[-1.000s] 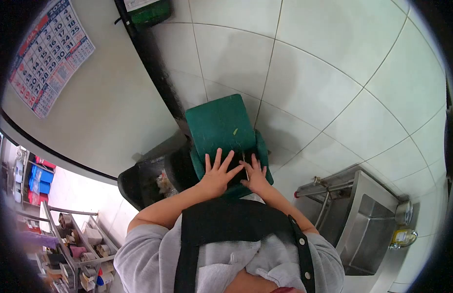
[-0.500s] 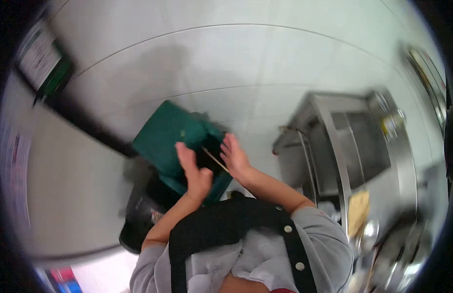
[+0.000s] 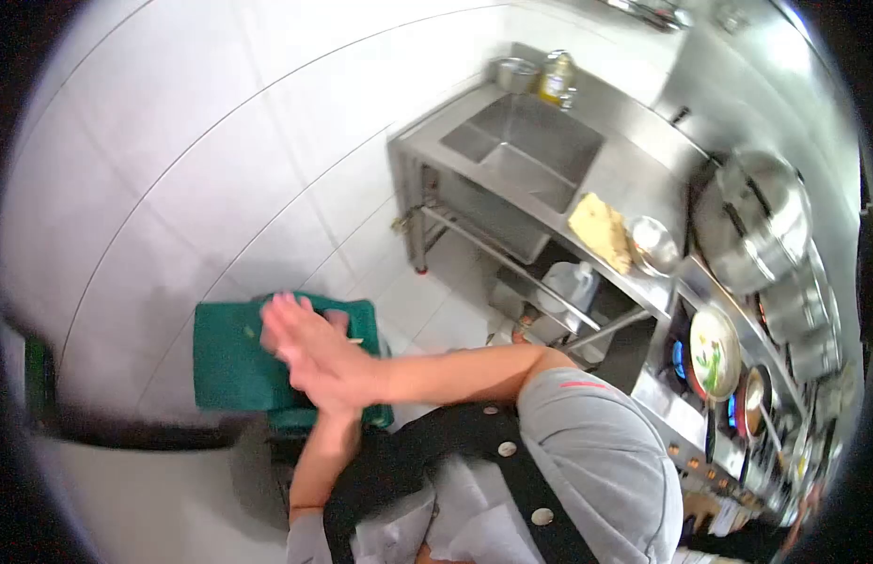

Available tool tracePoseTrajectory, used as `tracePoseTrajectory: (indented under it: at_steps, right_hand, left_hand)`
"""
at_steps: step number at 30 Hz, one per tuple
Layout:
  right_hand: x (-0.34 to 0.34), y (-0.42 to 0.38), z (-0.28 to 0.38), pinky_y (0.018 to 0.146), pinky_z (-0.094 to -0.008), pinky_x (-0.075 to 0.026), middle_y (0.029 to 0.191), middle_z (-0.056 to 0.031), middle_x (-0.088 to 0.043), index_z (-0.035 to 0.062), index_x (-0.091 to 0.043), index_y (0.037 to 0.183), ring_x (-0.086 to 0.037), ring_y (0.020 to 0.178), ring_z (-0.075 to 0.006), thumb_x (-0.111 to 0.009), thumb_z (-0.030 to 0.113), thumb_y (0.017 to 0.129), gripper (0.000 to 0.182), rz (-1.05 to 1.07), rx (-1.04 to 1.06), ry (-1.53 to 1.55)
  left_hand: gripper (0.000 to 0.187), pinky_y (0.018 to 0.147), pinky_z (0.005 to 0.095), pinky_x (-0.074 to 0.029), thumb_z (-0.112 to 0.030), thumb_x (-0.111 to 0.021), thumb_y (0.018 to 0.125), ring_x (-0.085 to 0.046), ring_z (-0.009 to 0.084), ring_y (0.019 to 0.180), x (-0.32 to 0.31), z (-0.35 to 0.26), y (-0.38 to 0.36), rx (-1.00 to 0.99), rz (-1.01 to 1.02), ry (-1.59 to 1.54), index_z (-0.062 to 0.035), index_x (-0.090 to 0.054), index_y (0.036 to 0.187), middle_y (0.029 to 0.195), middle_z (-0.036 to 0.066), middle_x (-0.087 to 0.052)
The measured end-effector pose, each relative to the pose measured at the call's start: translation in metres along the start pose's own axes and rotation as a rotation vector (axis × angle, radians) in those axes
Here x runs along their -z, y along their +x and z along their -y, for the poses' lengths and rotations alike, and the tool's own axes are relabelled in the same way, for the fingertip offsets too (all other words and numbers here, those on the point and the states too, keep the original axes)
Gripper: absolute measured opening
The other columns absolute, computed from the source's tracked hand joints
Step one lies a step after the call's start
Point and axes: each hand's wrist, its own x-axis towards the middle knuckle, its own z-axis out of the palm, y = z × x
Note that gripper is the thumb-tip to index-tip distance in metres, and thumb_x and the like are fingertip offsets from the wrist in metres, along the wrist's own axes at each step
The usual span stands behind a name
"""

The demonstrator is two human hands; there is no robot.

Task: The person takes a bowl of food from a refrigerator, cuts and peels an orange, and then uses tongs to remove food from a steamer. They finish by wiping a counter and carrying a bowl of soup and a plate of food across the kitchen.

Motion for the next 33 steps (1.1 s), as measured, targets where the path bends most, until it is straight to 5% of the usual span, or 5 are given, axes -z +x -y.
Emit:
tracePoseTrajectory:
  at_steps: [5, 10, 21, 26, 33]
  right_hand:
    - [0.064, -0.011, 0.011, 0.112, -0.0507, -0.007, 0.154, -0.0192, -0.011, 0.0061, -0.024, 0.146, -0.004, 0.144, -0.0327, -0.037, 0.046, 0.096, 0.065, 0.352, -0.37, 0.063]
    - [0.139, -0.083, -0.06, 0.113, -0.0467, -0.014, 0.151, -0.0216, -0.02, 0.0065, -0.023, 0.146, -0.015, 0.141, -0.0348, -0.038, 0.046, 0.096, 0.065, 0.065, -0.518, -0.305]
    - [0.423, -0.225, -0.128, 0.11, -0.0461, -0.026, 0.146, -0.0247, -0.027, -0.004, -0.023, 0.142, -0.027, 0.135, -0.0387, -0.05, 0.023, 0.09, 0.064, -0.634, -0.823, -1.344]
    - [0.467, -0.245, -0.158, 0.107, -0.0489, -0.029, 0.138, -0.0269, -0.036, -0.0044, -0.038, 0.132, -0.035, 0.129, -0.0407, -0.046, 0.025, 0.09, 0.052, -0.381, -1.238, -1.116]
    - [0.469, -0.242, -0.031, 0.076, -0.047, -0.048, 0.093, -0.0229, -0.063, 0.0042, -0.061, 0.109, -0.061, 0.085, -0.0391, -0.051, 0.021, 0.087, 0.03, -0.413, -0.862, -0.735]
  left_hand:
    - [0.072, 0.113, 0.0525, -0.011, -0.059, -0.027, 0.095, -0.008, 0.03, 0.143, 0.021, 0.027, -0.01, 0.21, 0.4, 0.181, -0.0212, 0.0, 0.15, 0.156, 0.009, -0.005]
    - [0.071, 0.114, 0.0389, -0.007, -0.051, -0.028, 0.098, -0.007, 0.0271, 0.143, 0.007, 0.047, -0.014, 0.208, 0.335, 0.643, -0.0103, -0.002, 0.15, 0.156, 0.011, -0.005]
    - [0.063, 0.112, 0.0458, -0.014, -0.028, -0.054, 0.091, -0.011, 0.0378, 0.142, -0.203, 0.186, -0.011, -0.205, 1.201, 0.846, -0.0014, -0.031, 0.143, 0.152, 0.021, -0.017]
    - [0.053, 0.112, 0.0438, -0.017, -0.02, -0.05, 0.093, -0.014, 0.0368, 0.141, -0.313, 0.254, -0.034, -0.257, 1.383, 0.786, -0.0036, -0.035, 0.141, 0.152, 0.019, -0.019]
    - [0.054, 0.111, 0.0452, -0.025, 0.0, -0.045, 0.085, -0.019, 0.0422, 0.138, -0.37, 0.39, -0.029, -0.366, 1.298, 0.782, -0.0042, -0.036, 0.138, 0.148, 0.022, -0.025]
